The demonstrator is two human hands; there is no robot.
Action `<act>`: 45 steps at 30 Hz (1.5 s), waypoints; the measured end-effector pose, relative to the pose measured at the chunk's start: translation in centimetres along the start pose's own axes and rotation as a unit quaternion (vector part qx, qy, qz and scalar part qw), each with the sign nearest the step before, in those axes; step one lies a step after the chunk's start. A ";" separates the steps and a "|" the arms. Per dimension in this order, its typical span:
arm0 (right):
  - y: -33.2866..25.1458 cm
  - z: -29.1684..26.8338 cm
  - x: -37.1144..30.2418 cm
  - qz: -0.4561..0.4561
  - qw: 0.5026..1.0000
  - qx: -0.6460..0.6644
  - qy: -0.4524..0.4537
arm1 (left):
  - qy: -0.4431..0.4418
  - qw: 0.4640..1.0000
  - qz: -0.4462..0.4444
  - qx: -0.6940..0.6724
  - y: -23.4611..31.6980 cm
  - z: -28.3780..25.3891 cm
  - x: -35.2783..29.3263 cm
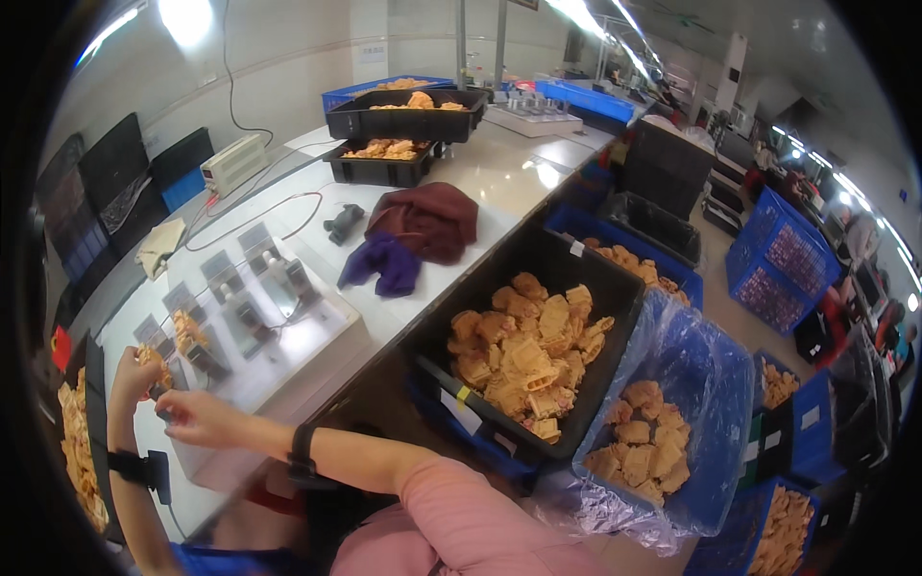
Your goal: Manually assemble and test plastic electronic component housings on a testing jig.
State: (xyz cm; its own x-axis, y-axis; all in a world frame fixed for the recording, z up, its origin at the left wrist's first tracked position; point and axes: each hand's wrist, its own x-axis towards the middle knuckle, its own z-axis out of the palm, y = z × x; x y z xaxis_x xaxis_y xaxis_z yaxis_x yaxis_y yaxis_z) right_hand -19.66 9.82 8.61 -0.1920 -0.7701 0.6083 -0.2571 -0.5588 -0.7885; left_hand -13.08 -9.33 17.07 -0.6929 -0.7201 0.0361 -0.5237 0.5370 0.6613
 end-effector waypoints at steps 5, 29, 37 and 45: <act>0.9 0.4 -0.3 -0.037 0.999 -0.019 0.032 | 0.109 0.984 0.137 -0.037 -5.5 -2.4 3.7; -19.2 -41.6 -34.0 0.165 0.719 -0.293 0.608 | 0.006 0.959 0.194 -0.208 1.1 8.4 -18.9; -17.6 -42.6 -33.2 0.149 0.677 -0.313 0.649 | 0.126 0.949 0.184 -0.223 -4.1 7.8 -18.8; -10.8 -28.3 -17.9 0.176 0.892 -0.240 0.341 | 0.299 0.932 0.183 -0.093 -7.4 6.8 -16.8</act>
State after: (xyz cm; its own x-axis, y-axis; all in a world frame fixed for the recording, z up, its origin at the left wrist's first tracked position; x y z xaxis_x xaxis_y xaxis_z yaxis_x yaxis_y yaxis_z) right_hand -40.23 38.39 8.82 -0.8303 -0.4141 0.3729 -0.4109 0.0027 -0.9117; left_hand -0.92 1.77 6.50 -0.3786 -0.6497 0.6592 -0.1735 0.7494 0.6390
